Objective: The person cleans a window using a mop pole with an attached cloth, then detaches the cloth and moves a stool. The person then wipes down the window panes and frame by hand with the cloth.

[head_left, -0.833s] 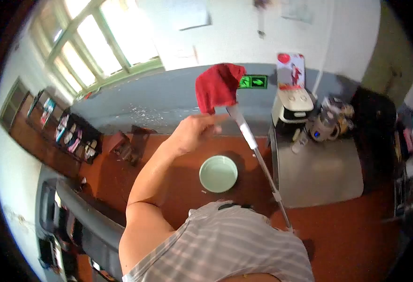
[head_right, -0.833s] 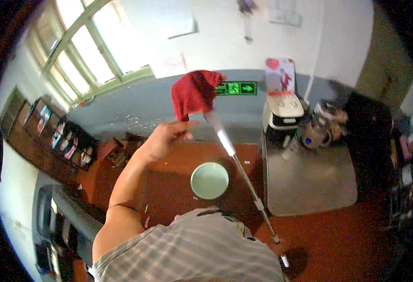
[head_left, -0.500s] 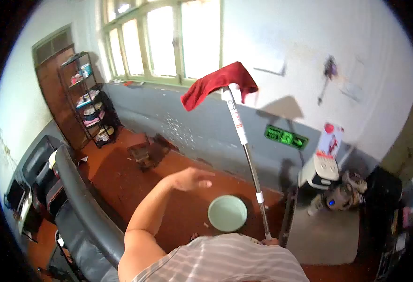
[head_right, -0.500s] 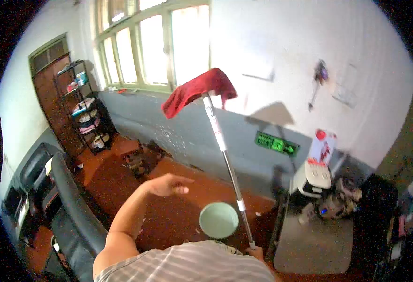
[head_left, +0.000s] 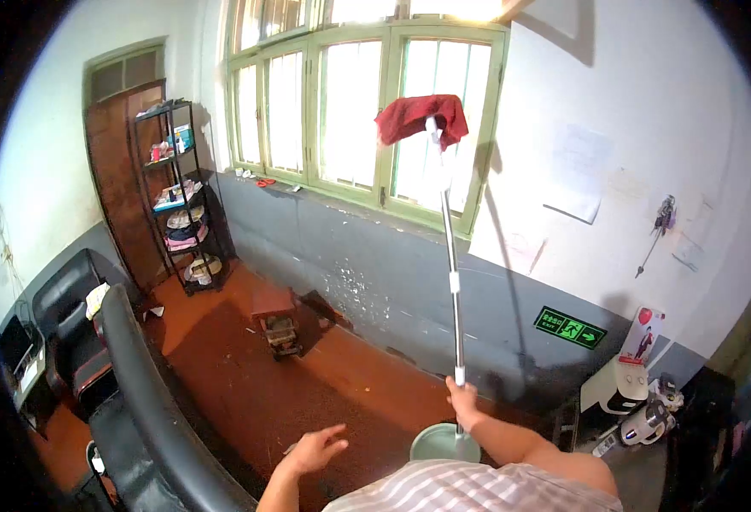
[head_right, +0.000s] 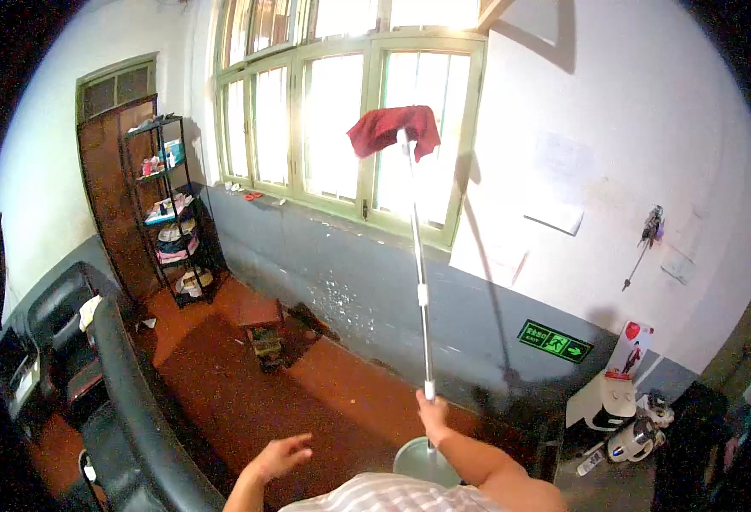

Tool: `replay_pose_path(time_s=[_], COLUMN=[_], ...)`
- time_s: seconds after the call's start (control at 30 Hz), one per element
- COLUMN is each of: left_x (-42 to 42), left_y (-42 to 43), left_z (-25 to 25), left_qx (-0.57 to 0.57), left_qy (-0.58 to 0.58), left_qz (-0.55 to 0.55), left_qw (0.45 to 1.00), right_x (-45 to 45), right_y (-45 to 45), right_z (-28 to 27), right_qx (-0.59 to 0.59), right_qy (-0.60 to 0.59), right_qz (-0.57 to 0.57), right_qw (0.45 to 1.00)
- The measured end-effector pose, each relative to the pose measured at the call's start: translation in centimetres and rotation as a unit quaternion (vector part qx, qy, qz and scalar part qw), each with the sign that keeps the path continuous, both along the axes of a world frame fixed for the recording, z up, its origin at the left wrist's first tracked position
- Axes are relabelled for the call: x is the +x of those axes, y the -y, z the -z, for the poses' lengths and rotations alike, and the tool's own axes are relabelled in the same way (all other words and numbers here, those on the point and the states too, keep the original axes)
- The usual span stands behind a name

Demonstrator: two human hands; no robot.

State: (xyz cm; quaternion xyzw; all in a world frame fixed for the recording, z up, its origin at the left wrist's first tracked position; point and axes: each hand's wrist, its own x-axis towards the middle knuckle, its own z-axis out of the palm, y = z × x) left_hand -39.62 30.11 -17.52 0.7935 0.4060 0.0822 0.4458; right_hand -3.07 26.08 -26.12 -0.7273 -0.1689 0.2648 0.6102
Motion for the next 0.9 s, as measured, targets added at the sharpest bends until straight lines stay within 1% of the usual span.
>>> replay_pose_path(time_s=[0.07,0.1,0.13,0.2,0.23,0.3,0.33,0.4,0.43,0.47,0.53,0.57,0.6,0.63,0.67,0.73,0.77,0.83,0.87,0.9], left_x=[-2.7,-3.7,-4.6,-6.9,-7.3,-6.4,-5.8,-5.0,-4.5,-3.8,-2.1,-1.0,0.3,1.5,2.3,3.3,3.5,3.5,3.3,2.9], left_y=[0.0,-0.6,-1.2,-1.7,-2.2,-4.3,-5.9,-10.0,-12.2,-14.4,-19.9,-22.2,-24.9,-26.8,-28.4,-32.0,-33.0,-35.1,-36.3,-37.9], left_z=[0.6,0.8,1.3,4.9,5.8,2.8,1.8,2.6,3.3,4.4,5.2,3.8,0.8,-0.5,-0.4,-1.0,-0.4,1.2,1.8,2.0], left_qx=[-0.027,-0.062,-0.096,0.006,0.057,-0.056,-0.111,-0.08,-0.064,-0.021,0.071,0.021,-0.028,-0.081,-0.082,-0.079,-0.006,0.141,0.108,0.078], left_qy=[-0.027,-0.069,-0.11,-0.01,0.04,0.018,0.009,0.056,0.08,0.098,0.134,0.083,0.029,-0.024,-0.002,0.041,0.076,0.144,0.131,0.116], left_qz=[-0.01,-0.025,-0.041,-0.082,-0.101,-0.149,-0.17,-0.158,-0.153,-0.138,-0.104,-0.093,-0.079,-0.065,-0.055,-0.033,-0.023,0.001,0.006,0.013], left_qw=[0.999,0.995,0.988,0.997,0.992,0.987,0.979,0.983,0.983,0.985,0.983,0.992,0.996,0.994,0.995,0.995,0.997,0.979,0.985,0.99], right_x=[1.7,2.5,2.7,2.7,3.4,4.8,5.5,6.4,7.7,8.5,9.2,8.7,9.1,9.8,10.3,10.8,10.9,7.9,6.3,5.3], right_y=[-6.2,-9.0,-11.0,-15.1,-17.2,-21.0,-22.7,-25.7,-27.5,-29.1,-31.7,-31.6,-33.1,-34.3,-35.6,-38.0,-38.7,-39.2,-39.3,-40.1], right_z=[-1.1,-1.8,-3.9,-8.6,-9.8,-11.7,-12.9,-15.2,-15.4,-15.7,-18.2,-20.7,-21.6,-21.9,-22.2,-22.8,-22.8,-25.0,-25.8,-26.8], right_qx=[0.017,0.017,0.022,0.035,0.037,0.041,0.057,0.091,0.141,0.157,0.192,0.177,0.189,0.197,0.206,0.179,0.162,0.225,0.254,0.266], right_qy=[0.032,0.046,0.071,0.118,0.199,0.354,0.353,0.346,0.345,0.349,0.357,0.301,0.327,0.353,0.381,0.356,0.343,0.221,0.16,0.148], right_qz=[0.014,0.02,0.014,-0.003,-0.001,0.007,0.016,0.031,0.016,0.016,0.019,-0.025,-0.025,-0.025,-0.025,-0.068,-0.089,-0.117,-0.129,-0.143], right_qw=[0.999,0.999,0.997,0.992,0.979,0.934,0.934,0.933,0.928,0.924,0.914,0.937,0.926,0.914,0.901,0.915,0.921,0.942,0.945,0.942])
